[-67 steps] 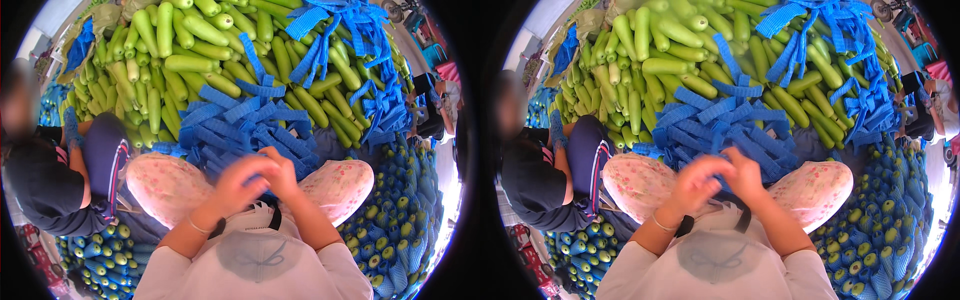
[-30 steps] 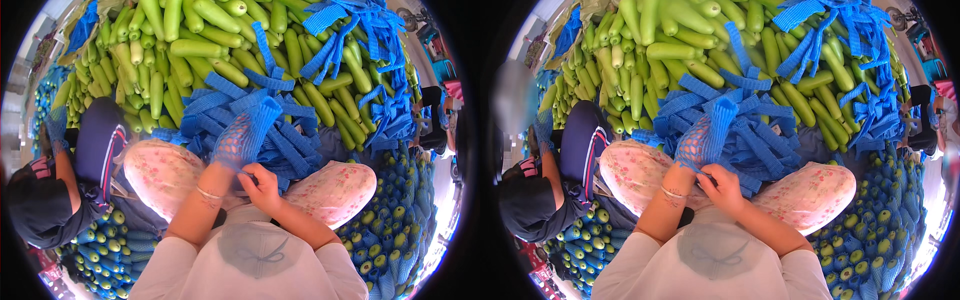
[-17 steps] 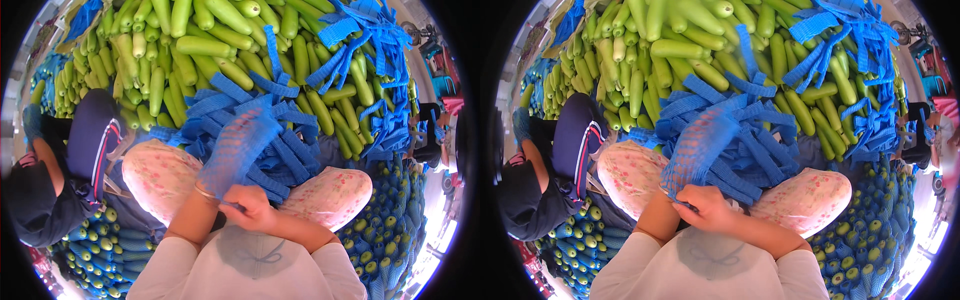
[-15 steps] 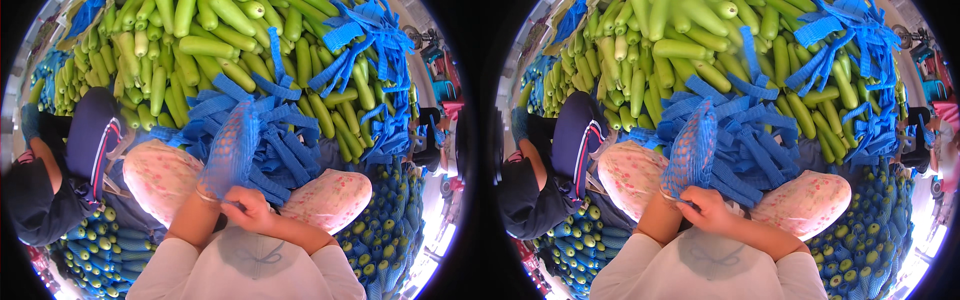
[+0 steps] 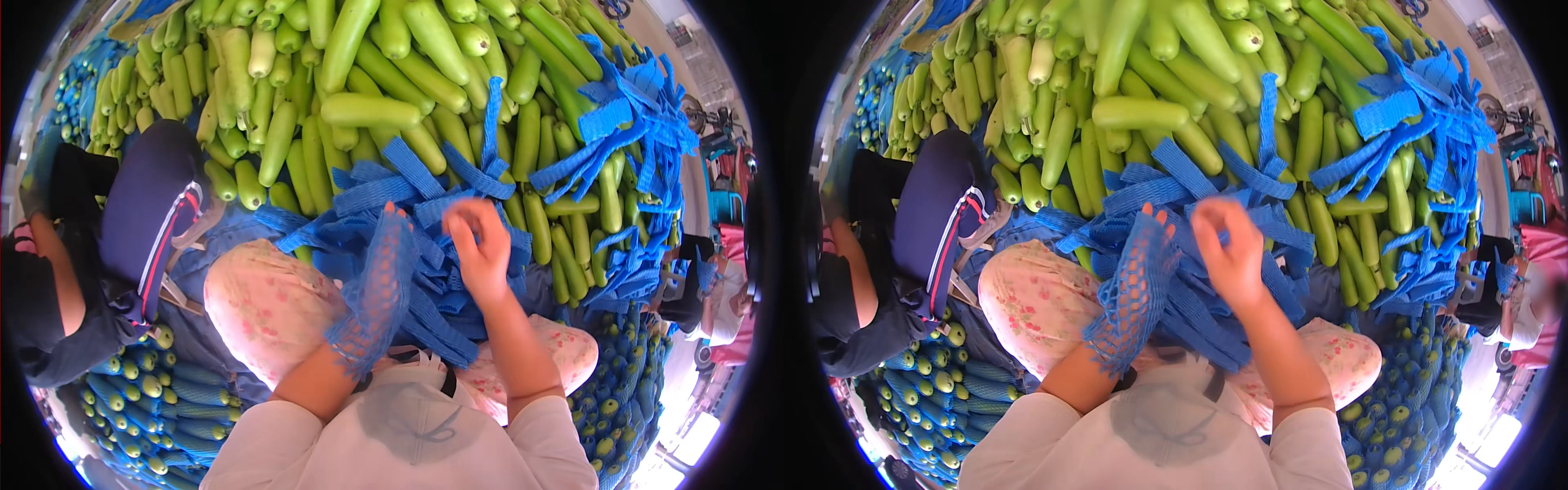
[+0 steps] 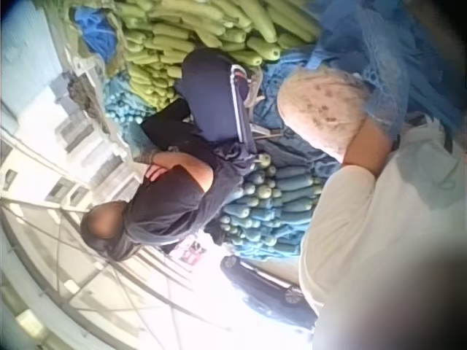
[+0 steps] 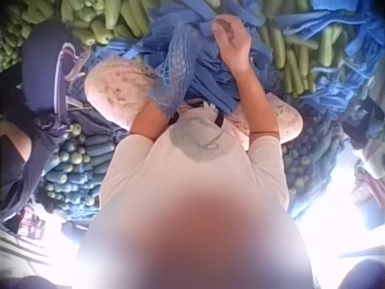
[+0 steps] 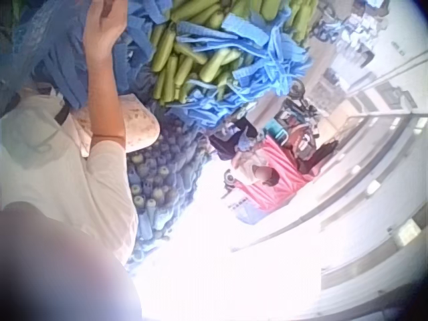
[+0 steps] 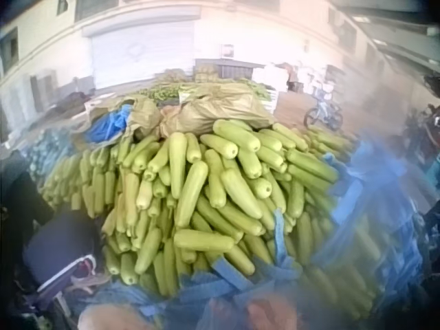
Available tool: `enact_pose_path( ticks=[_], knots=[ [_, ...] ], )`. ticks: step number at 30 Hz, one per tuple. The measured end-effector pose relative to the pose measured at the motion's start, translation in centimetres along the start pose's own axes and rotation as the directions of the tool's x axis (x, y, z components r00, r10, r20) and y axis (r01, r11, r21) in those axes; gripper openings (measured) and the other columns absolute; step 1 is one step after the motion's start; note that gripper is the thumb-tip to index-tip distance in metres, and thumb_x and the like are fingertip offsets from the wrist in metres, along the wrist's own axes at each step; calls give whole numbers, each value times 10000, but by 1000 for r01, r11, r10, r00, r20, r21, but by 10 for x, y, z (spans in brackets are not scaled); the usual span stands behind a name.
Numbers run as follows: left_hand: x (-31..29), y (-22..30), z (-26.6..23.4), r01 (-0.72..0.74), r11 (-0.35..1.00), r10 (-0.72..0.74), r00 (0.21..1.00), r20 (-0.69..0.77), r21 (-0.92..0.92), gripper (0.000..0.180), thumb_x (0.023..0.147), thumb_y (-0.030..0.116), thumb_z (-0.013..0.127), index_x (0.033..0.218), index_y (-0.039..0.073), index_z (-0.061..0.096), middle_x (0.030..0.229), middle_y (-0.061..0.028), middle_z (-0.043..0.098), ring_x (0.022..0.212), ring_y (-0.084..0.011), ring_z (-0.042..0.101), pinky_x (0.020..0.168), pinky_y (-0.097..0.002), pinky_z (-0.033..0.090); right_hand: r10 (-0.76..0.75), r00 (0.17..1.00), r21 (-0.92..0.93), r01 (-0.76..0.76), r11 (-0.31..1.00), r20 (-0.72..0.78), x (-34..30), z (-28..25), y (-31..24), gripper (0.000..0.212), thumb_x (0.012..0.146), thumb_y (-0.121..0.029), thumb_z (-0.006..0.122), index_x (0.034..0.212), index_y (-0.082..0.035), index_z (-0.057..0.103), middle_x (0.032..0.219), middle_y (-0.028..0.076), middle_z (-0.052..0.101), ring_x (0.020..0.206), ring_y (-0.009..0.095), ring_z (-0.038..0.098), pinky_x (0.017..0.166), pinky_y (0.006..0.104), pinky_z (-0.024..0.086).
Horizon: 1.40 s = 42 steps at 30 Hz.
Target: The person picks up a blue foam net, stretches it, and slides a green bottle gourd into the net. They then place the netted gourd onto a pile and repeat the process with another net and gourd.
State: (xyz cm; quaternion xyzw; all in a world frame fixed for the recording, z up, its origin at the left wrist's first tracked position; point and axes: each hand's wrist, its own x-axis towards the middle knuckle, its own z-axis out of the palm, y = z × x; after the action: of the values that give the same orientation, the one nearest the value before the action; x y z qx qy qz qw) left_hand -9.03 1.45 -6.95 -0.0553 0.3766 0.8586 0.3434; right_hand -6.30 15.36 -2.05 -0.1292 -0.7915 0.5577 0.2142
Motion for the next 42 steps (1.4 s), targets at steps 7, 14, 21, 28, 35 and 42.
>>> enact_pose_path(
  ticks=[7, 14, 21, 28, 35, 42],
  knots=[
    [-5, -79, -69, 117, 423, 119, 976, 184, -899, 490, 990, 139, 250, 1470, 133, 150, 1527, -61, 142, 1394, -200, 170, 1136, -358, 174, -192, 899, -645, 420, 638, 394, 115, 78, 82, 712, 701, -249, 752, 1299, -54, 419, 1383, 178, 371, 1289, 331, 350, 1065, 418, 296],
    [-26, -54, -37, 0, 745, -33, 999, -36, -667, 490, 998, 194, 245, 1471, 130, 137, 1529, -57, 127, 1396, -213, 164, 1136, -378, 169, -100, 852, -710, 488, 507, 514, 94, 105, 132, 747, 631, -301, 777, 1253, -44, 453, 1325, 143, 437, 1285, 290, 357, 1111, 418, 229],
    [-2, -7, 10, 138, 945, -205, 957, -207, -297, 496, 1005, 249, 240, 1472, 127, 125, 1532, -54, 112, 1398, -226, 158, 1137, -398, 163, -145, 941, -659, 320, 681, 306, 77, 54, 84, 600, 670, -245, 750, 1164, -8, 507, 1060, 127, 609, 1072, 297, 537, 1057, 422, 310],
    [-15, -33, 21, -575, 201, 298, 807, 509, 793, 903, 794, 357, 650, 1438, -3, 130, 1465, -295, 94, 1354, -405, 206, 1091, -471, 209, 592, 719, 756, -600, 263, 365, -18, -33, 30, 503, 872, -347, 579, 1218, 0, 464, 1134, 141, 583, 1050, 262, 567, 928, 405, 437],
    [-28, -12, 42, 49, 811, -180, 969, 170, 583, 666, 825, 256, 638, 1378, 47, 331, 1245, -218, 486, 1194, -341, 472, 987, -430, 396, 670, 640, 647, -699, 305, 376, -98, -41, 16, 519, 904, -405, 537, 1260, -32, 471, 1152, 77, 580, 1043, 201, 569, 906, 360, 450],
    [-41, -79, -15, 507, 823, -465, 860, 209, -257, 377, 931, 182, 527, 1267, 34, 444, 1097, -92, 560, 1010, -180, 566, 866, -307, 478, 283, 937, -270, -332, 904, -204, -112, -29, 22, 187, 857, -212, 616, 857, -25, 632, 715, 90, 624, 607, 188, 588, 575, 330, 464]
  ],
)
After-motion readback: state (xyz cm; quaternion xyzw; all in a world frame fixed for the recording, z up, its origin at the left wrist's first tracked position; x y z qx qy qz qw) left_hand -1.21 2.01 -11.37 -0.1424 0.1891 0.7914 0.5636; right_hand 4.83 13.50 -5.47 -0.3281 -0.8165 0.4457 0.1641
